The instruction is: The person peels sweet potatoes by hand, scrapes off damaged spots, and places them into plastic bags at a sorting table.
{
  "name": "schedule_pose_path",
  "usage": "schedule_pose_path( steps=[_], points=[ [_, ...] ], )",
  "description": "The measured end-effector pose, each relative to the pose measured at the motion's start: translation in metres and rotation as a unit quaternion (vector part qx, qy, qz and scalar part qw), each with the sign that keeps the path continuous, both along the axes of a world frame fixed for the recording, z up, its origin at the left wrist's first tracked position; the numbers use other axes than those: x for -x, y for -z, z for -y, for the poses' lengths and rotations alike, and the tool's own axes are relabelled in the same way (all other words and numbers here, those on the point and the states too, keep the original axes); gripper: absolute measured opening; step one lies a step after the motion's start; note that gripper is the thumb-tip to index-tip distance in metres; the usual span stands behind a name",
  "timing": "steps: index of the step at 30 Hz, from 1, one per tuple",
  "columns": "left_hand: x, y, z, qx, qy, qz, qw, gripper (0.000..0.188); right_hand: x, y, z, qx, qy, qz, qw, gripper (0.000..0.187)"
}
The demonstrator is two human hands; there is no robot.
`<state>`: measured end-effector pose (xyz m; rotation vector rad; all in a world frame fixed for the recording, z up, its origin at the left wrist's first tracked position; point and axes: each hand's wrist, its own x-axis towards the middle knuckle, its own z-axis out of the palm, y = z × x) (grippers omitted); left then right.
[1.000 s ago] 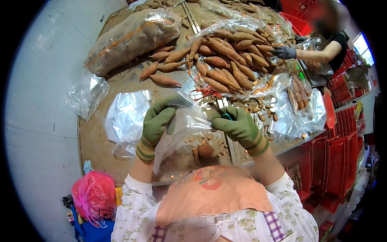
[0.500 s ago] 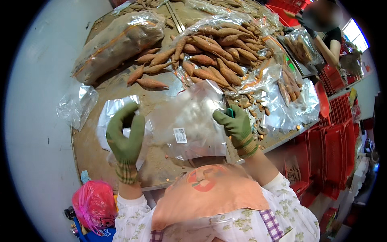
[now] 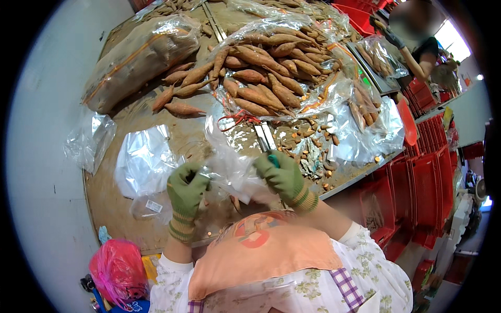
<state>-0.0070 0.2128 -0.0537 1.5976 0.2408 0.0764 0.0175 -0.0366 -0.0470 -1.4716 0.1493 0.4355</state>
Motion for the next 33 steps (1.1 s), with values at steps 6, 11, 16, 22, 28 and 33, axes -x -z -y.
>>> schedule_pose_path(
  steps=[6, 11, 16, 22, 28, 33],
  points=[
    [-0.022, 0.031, -0.041, -0.213, -0.1, 0.04, 0.971, 0.014, -0.009, 0.013, 0.039, -0.509, -0.048, -0.069, 0.857, 0.024],
    [-0.032, 0.049, -0.055, -0.413, -0.053, -0.026, 0.909, 0.047, -0.001, -0.02, 0.029, -0.274, 0.101, -0.015, 0.956, 0.017],
    [-0.016, -0.009, 0.006, -0.4, 0.065, 0.214, 0.889, 0.08, -0.008, -0.012, 0.029, -0.129, 0.081, 0.046, 0.987, 0.018],
    [-0.041, 0.034, 0.018, -0.413, 0.144, 0.28, 0.854, 0.048, -0.002, -0.058, -0.003, -0.104, -0.16, -0.046, 0.981, 0.021],
    [-0.022, 0.024, -0.006, 0.06, 0.108, 0.06, 0.991, 0.03, -0.011, -0.01, 0.034, 0.254, -0.081, 0.231, 0.936, 0.022],
    [-0.018, 0.046, -0.033, -0.192, 0.144, 0.216, 0.947, 0.022, -0.048, 0.075, 0.095, 0.343, 0.106, 0.246, 0.9, 0.024]
  ],
)
